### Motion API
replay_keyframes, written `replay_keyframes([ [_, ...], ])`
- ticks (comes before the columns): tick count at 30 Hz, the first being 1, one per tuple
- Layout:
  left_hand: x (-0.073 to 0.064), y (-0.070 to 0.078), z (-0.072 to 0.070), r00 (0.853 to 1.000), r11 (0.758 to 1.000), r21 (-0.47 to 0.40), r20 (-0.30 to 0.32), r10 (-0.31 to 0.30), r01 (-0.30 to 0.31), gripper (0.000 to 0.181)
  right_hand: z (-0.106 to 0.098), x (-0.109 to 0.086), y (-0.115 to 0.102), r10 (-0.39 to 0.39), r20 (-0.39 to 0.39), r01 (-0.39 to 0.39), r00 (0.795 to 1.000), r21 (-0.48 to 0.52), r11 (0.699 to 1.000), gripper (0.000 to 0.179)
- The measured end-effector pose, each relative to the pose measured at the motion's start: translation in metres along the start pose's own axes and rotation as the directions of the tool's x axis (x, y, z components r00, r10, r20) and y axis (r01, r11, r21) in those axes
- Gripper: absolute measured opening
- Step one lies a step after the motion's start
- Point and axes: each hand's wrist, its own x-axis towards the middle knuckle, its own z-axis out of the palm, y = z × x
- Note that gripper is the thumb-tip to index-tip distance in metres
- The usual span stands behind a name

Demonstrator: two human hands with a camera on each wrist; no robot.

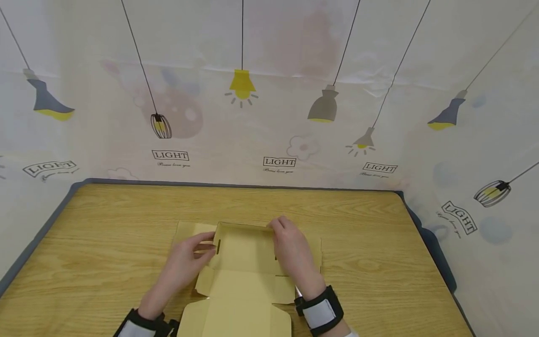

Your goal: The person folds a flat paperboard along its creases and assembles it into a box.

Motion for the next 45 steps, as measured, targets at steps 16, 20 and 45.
replay_keyframes([
  [16,0.000,-0.003,0.002,0.998,1.000,0.015,0.065,-0.019,0.018,0.043,0.004,-0.004,0.003,0.104,0.081,-0.106,0.991,0.027,0.994,0.017],
  [20,-0.001,-0.001,0.000,0.998,1.000,0.018,0.055,-0.014,0.013,0.040,0.000,-0.005,0.009,0.126,0.037,-0.127,0.991,0.020,0.992,0.017],
  [45,-0.006,0.002,0.001,0.987,0.993,0.081,0.134,-0.094,0.083,0.034,-0.019,0.002,0.019,-0.095,-0.092,0.095,0.991,-0.009,0.995,0.020],
])
